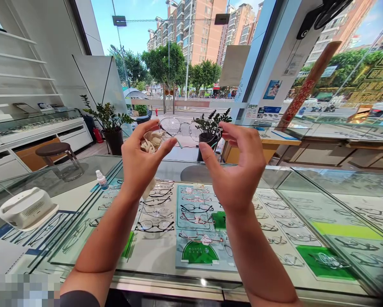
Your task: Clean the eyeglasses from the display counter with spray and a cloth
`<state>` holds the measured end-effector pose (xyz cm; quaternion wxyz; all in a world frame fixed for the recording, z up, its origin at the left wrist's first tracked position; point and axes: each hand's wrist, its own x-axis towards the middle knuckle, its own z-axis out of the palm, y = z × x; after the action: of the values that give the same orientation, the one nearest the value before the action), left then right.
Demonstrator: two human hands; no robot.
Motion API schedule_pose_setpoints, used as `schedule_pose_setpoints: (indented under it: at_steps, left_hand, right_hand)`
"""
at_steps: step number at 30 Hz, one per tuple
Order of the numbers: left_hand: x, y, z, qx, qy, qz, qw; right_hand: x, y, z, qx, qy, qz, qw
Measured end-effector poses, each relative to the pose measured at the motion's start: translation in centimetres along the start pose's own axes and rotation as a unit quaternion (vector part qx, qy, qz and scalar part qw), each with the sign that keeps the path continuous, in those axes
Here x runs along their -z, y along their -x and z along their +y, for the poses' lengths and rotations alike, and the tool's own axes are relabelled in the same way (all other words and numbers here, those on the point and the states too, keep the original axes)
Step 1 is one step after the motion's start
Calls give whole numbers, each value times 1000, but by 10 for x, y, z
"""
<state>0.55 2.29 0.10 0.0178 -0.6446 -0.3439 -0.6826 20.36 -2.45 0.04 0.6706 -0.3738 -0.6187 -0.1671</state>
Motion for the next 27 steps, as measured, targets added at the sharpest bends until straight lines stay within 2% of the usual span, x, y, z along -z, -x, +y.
schedule_pose_setpoints:
  at_steps: [10,20,22,27]
  left_hand:
    - [-4,0,-8,26,50,-6,998]
    - [-10,-2,-16,9,64,0,998]
    - [-11,-1,-17,-6,62,17,998]
    - [-17,7,-16,-67,25,103,992]
  right_hand:
    - [-3,0,3,41,1,11,999]
    - [-3,1,2,39,-14,5,999]
    - [-4,1,3,27,-31,2,999]
    - [-11,2,15,-49,-111,-25,992]
